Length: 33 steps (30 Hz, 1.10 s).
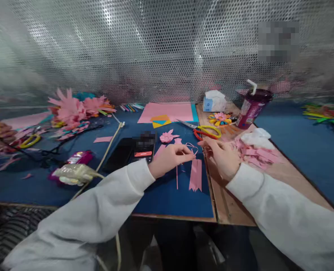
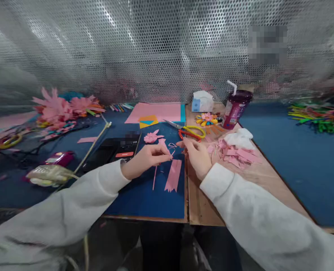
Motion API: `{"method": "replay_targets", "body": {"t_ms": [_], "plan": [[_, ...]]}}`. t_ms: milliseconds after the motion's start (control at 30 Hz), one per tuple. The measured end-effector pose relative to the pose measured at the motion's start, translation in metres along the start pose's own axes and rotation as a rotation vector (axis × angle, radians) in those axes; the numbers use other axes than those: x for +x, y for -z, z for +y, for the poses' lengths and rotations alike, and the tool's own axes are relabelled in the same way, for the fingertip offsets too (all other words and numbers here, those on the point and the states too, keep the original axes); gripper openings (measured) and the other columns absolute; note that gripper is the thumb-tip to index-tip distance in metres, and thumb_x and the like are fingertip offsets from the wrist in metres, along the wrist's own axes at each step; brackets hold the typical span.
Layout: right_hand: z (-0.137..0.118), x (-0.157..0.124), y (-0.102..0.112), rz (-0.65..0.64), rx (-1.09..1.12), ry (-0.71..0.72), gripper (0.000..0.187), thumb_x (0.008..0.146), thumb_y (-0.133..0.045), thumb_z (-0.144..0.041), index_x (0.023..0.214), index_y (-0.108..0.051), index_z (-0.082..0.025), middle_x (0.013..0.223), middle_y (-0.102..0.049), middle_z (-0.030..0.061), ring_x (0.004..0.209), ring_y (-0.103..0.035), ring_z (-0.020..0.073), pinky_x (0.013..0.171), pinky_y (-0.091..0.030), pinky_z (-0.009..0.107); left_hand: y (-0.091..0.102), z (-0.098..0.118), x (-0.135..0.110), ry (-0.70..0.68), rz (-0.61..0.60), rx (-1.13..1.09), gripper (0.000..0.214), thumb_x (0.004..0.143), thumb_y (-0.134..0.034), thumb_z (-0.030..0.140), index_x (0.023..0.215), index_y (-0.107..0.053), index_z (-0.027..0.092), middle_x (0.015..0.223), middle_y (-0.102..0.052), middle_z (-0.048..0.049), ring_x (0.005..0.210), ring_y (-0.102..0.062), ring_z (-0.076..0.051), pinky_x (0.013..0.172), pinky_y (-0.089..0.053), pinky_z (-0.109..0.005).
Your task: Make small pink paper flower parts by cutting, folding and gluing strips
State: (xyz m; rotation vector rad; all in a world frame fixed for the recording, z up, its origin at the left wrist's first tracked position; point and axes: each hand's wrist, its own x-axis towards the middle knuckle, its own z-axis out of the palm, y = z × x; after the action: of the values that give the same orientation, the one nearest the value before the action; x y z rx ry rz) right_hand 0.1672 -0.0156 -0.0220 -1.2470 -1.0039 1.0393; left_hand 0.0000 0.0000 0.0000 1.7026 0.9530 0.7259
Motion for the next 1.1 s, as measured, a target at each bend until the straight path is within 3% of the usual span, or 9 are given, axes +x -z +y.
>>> {"method": "replay_targets", "body": {"t_ms": [300, 900, 1100], "plan": [[0.004, -0.004, -0.006, -0.207, 0.0, 0.028, 0.035, 0.076, -0.055, -0.05, 0.082, -0.063, -0.017, 0.061, -0.05, -0.0037, 0.044, -0.038, 0.0066, 0.041, -0.027, 0.022, 0.0, 0.003, -0.005, 0.126, -0.002, -0.09, 0.021, 0.071, -0.065, 0.034, 0.071, -0.06, 0.015, 0.062, -0.048, 0.0041, 0.053, -0.04, -0.006, 0.046, -0.027, -0.018], [-0.001, -0.011, -0.006, -0.26, -0.071, 0.083, 0.031, 0.073, -0.06, -0.047, 0.071, -0.057, -0.017, 0.056, -0.051, -0.0043, 0.043, -0.042, 0.0063, 0.041, -0.031, 0.021, -0.002, 0.006, -0.005, 0.171, -0.015, -0.161, 0.017, 0.072, -0.064, 0.029, 0.07, -0.056, 0.015, 0.057, -0.044, 0.006, 0.047, -0.036, -0.004, 0.044, -0.023, -0.019], [-0.004, -0.013, -0.007, -0.269, -0.067, 0.065, 0.03, 0.078, -0.053, -0.046, 0.07, -0.055, -0.017, 0.051, -0.049, -0.0053, 0.041, -0.04, 0.0067, 0.04, -0.029, 0.021, -0.003, 0.005, -0.006, 0.163, -0.021, -0.153, 0.015, 0.073, -0.062, 0.028, 0.07, -0.056, 0.015, 0.052, -0.041, 0.0066, 0.046, -0.036, -0.005, 0.045, -0.024, -0.019]]}}
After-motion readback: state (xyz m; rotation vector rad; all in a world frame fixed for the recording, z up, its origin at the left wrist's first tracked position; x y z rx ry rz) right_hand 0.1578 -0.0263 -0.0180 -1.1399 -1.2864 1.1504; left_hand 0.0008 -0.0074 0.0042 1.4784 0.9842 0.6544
